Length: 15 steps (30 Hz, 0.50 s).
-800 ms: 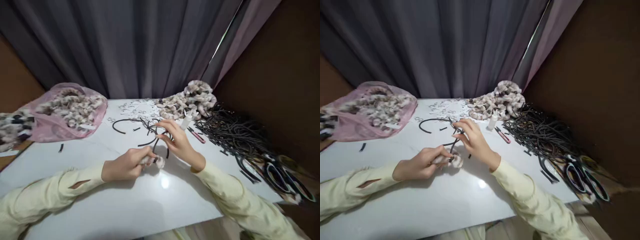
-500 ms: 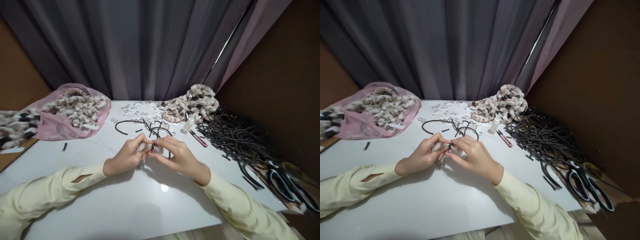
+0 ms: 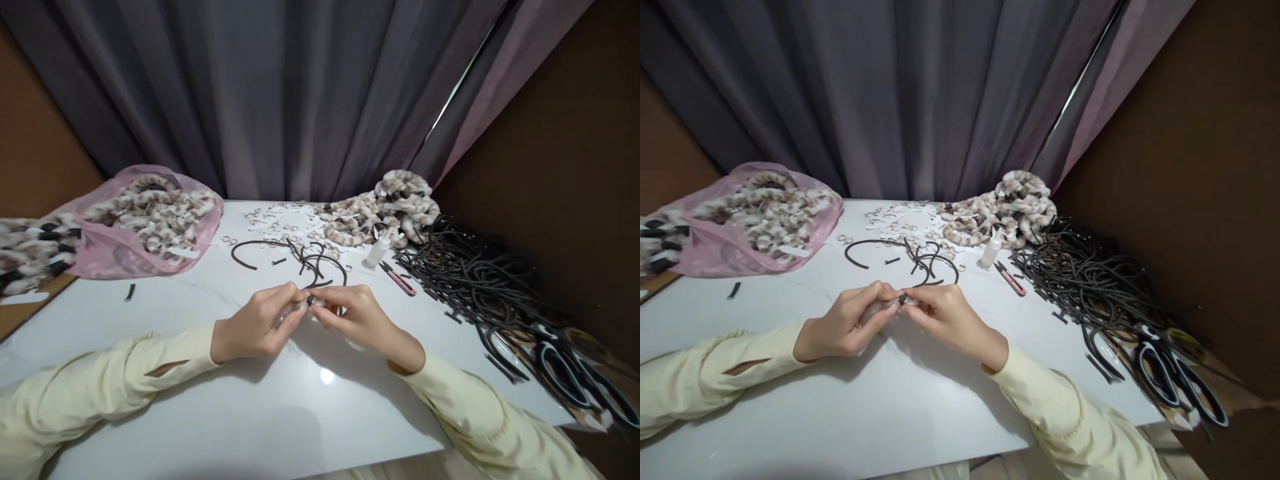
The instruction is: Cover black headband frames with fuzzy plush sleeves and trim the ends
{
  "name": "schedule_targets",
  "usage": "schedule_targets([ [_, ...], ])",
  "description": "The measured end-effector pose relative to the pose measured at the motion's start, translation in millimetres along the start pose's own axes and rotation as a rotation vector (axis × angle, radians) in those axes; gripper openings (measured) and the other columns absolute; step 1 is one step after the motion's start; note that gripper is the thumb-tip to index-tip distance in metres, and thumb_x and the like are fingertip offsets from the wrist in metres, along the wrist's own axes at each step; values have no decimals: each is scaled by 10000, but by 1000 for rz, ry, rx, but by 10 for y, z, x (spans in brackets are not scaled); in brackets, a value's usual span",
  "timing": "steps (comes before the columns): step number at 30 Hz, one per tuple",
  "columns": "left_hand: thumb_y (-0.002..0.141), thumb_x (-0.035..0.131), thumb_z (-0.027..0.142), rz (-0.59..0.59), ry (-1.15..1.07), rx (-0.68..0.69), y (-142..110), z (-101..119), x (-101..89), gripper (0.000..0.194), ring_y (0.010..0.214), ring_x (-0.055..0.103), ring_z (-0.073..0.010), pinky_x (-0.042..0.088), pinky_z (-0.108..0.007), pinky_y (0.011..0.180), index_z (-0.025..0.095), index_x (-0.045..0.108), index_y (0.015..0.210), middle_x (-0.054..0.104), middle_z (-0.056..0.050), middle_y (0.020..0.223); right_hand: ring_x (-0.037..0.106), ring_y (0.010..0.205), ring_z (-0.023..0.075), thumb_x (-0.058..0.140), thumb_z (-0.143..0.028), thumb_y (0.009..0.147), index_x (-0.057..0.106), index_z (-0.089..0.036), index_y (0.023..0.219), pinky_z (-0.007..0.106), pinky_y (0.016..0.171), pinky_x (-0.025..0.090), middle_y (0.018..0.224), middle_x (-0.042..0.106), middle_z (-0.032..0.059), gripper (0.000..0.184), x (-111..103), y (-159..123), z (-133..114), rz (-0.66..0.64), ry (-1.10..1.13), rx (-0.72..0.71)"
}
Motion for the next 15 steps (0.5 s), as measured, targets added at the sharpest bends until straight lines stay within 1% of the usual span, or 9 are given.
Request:
schedule_targets([
  [2, 814, 493, 158, 31, 43, 91, -19, 18, 13, 73, 557, 441, -106, 401, -226, 518, 169, 427, 843, 455, 9, 663, 567, 551, 88, 489, -218, 867, 653, -124, 938, 177, 539, 439, 709, 669, 47, 201, 7, -17, -25, 28, -56, -59],
  [4, 810, 524, 158, 57, 86, 127, -37, 8, 28, 104, 576, 467, -106, 426, -223, 537, 173, 425, 841, 473, 5, 673, 587, 588, 98, 486, -200, 867, 637, -125, 957, 184, 553, 456, 779, 681, 66, 191, 21, -32, -40, 59, -95, -116],
  [7, 822, 490, 106, 117, 167, 83, -60, -36, 37, 102, 577, 517, -94, 449, -196, 546, 179, 437, 868, 525, 6, 680, 622, 675, 122, 482, -150, 862, 594, -118, 1029, 206, 608, 498, 866, 679, 93, 204, 59, -50, -36, 109, -150, -209],
  [11, 783, 480, 61, 187, 230, 15, -83, -70, 37, 192, 601, 576, -94, 462, -173, 549, 180, 447, 930, 588, 0, 723, 633, 829, 159, 425, -107, 879, 476, -121, 1196, 247, 675, 535, 950, 652, 123, 322, 112, -74, 3, 201, -240, -337],
  [13, 780, 448, 50, 175, 207, -15, -82, -77, 44, 181, 622, 589, -95, 465, -175, 563, 185, 448, 901, 600, 0, 736, 628, 879, 167, 405, -109, 890, 418, -138, 1255, 264, 697, 544, 990, 636, 127, 367, 138, -80, 28, 204, -278, -338],
  [15, 794, 424, 64, 145, 161, -83, -65, -87, 49, 134, 603, 575, -91, 455, -177, 551, 188, 448, 840, 595, 8, 718, 626, 888, 169, 399, -117, 897, 381, -152, 1288, 272, 693, 550, 1014, 626, 125, 393, 158, -81, 38, 196, -309, -319],
])
Point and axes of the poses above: each hand's wrist, its own y-axis towards the middle knuckle, its own x-axis out of the palm, z = x × y, the point moved 3 cm from there along y, towards the middle knuckle
